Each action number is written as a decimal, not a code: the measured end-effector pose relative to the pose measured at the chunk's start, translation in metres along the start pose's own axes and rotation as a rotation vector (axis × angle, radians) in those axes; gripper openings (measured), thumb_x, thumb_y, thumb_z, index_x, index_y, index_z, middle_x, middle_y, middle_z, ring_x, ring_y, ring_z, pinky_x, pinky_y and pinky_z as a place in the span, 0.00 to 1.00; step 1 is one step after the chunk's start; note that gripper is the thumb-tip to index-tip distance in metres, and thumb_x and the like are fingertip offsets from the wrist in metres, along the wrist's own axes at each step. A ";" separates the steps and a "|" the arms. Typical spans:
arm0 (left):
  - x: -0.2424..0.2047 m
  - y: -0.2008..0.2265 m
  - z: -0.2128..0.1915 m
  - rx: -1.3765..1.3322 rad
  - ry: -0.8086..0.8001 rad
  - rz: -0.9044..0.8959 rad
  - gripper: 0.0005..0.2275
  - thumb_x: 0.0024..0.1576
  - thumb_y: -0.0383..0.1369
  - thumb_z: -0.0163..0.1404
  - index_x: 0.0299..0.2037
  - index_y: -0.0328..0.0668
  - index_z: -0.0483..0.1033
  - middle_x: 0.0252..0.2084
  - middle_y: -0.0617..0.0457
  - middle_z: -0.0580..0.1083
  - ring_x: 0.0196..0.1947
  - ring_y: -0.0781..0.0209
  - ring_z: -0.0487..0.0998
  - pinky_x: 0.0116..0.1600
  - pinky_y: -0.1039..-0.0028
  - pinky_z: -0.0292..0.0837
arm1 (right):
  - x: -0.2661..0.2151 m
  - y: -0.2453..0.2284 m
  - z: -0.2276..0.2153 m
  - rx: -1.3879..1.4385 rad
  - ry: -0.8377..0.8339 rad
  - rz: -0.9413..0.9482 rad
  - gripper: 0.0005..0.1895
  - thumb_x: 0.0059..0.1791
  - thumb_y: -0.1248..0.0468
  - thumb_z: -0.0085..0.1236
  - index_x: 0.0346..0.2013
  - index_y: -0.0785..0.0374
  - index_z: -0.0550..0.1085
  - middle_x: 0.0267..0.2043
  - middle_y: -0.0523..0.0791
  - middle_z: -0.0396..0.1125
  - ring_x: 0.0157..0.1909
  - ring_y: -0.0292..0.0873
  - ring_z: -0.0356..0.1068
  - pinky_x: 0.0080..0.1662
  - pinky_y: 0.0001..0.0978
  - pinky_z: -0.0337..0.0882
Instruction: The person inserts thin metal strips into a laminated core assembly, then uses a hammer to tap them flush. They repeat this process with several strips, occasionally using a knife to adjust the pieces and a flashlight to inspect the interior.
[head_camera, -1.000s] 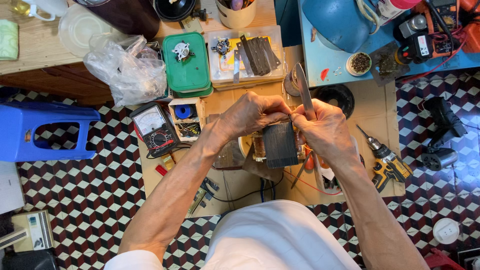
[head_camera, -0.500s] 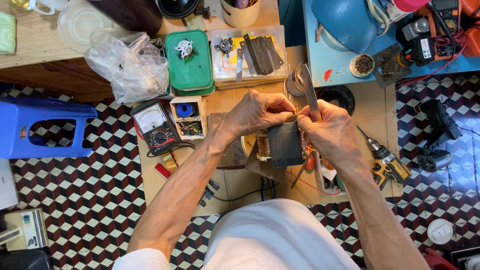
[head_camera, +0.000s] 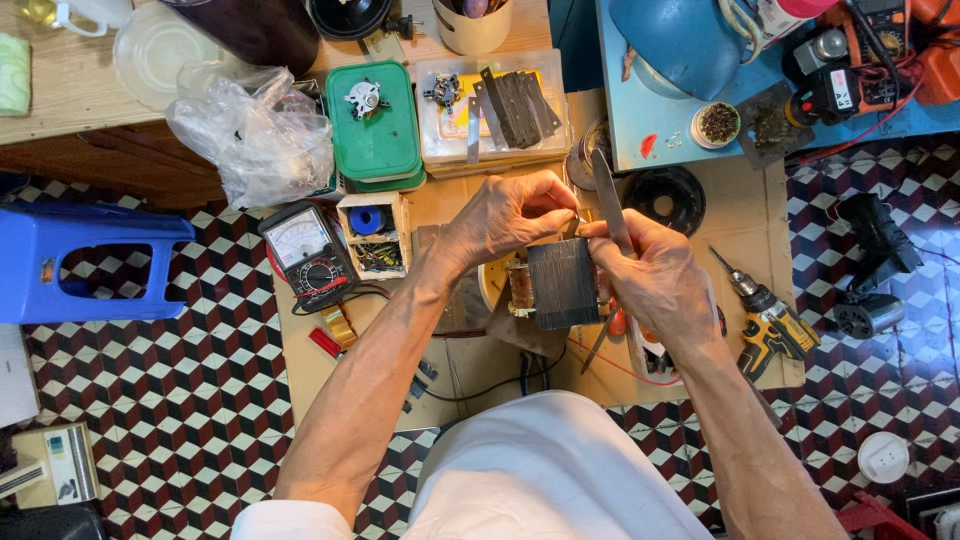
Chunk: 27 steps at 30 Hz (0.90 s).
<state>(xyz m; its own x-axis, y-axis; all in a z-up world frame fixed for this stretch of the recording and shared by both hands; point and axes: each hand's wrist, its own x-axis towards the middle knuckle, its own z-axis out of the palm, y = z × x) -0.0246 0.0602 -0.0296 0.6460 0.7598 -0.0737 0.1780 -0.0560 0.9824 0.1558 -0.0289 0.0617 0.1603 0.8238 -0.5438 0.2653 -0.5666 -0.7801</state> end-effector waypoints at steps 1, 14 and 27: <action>0.001 -0.001 -0.001 -0.015 -0.005 -0.010 0.07 0.61 0.33 0.54 0.45 0.42 0.78 0.43 0.53 0.83 0.44 0.68 0.84 0.52 0.75 0.81 | 0.000 0.004 -0.001 -0.044 -0.001 -0.030 0.10 0.53 0.64 0.52 0.45 0.63 0.77 0.20 0.42 0.65 0.19 0.31 0.65 0.20 0.24 0.65; -0.002 0.003 0.009 -0.114 0.007 -0.141 0.14 0.59 0.36 0.55 0.53 0.39 0.74 0.50 0.50 0.80 0.53 0.64 0.81 0.58 0.72 0.77 | 0.009 0.044 -0.007 0.029 -0.092 -0.110 0.15 0.52 0.69 0.45 0.53 0.58 0.72 0.23 0.38 0.61 0.19 0.29 0.58 0.19 0.26 0.61; -0.009 0.028 0.022 0.189 0.188 -0.108 0.12 0.62 0.38 0.52 0.51 0.42 0.80 0.41 0.53 0.83 0.37 0.68 0.84 0.41 0.75 0.78 | 0.019 0.042 -0.011 0.006 -0.148 -0.197 0.16 0.51 0.70 0.43 0.51 0.57 0.73 0.24 0.37 0.62 0.21 0.28 0.58 0.22 0.24 0.61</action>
<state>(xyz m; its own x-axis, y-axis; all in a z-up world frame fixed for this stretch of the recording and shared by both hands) -0.0093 0.0381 -0.0055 0.4702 0.8735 -0.1260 0.3850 -0.0746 0.9199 0.1807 -0.0370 0.0217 -0.0350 0.9070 -0.4198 0.2723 -0.3955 -0.8772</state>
